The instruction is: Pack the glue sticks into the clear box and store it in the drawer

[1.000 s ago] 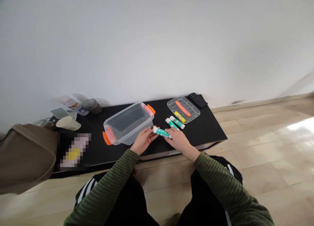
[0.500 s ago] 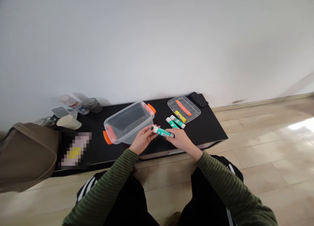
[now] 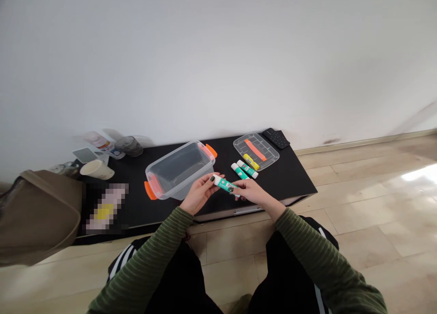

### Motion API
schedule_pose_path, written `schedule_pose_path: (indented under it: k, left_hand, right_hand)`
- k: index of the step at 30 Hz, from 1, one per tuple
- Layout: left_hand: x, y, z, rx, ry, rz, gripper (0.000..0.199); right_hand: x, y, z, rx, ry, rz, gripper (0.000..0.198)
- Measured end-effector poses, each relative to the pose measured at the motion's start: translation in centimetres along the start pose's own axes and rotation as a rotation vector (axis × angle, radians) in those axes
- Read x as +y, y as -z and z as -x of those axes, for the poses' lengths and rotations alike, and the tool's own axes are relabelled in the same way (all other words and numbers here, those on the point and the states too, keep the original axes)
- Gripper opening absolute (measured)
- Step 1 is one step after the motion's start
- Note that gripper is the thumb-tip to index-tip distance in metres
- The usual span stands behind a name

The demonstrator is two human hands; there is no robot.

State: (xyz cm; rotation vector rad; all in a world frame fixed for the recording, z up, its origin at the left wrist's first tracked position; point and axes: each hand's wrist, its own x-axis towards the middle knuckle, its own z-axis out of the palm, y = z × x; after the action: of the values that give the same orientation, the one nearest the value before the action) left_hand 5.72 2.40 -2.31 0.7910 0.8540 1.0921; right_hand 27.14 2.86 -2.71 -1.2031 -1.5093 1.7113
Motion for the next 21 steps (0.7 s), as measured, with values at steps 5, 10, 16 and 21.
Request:
schedule_pose_path:
  k: [5, 10, 16, 21]
  left_hand:
    - [1.7, -0.7, 1.6, 0.09, -0.182, -0.376, 0.044]
    - [7.3, 3.0, 3.5, 0.58, -0.646, -1.016, 0.042]
    - [10.8, 13.1, 0.9, 0.921, -0.323, -1.118, 0.061]
    - [9.0, 15.4, 0.2, 0.734, -0.209, -0.922, 0.057]
  right_hand:
    - [-0.8, -0.4, 0.3, -0.039, -0.021, -0.102, 0.042]
    - [-1.4, -0.8, 0.3, -0.04, 0.027, -0.052, 0.047]
    - [-1.4, -0.8, -0.2, 0.003, 0.07, 0.031, 0.046]
    - [-1.8, -1.3, -0.6, 0.061, 0.196, 0.121, 0.043]
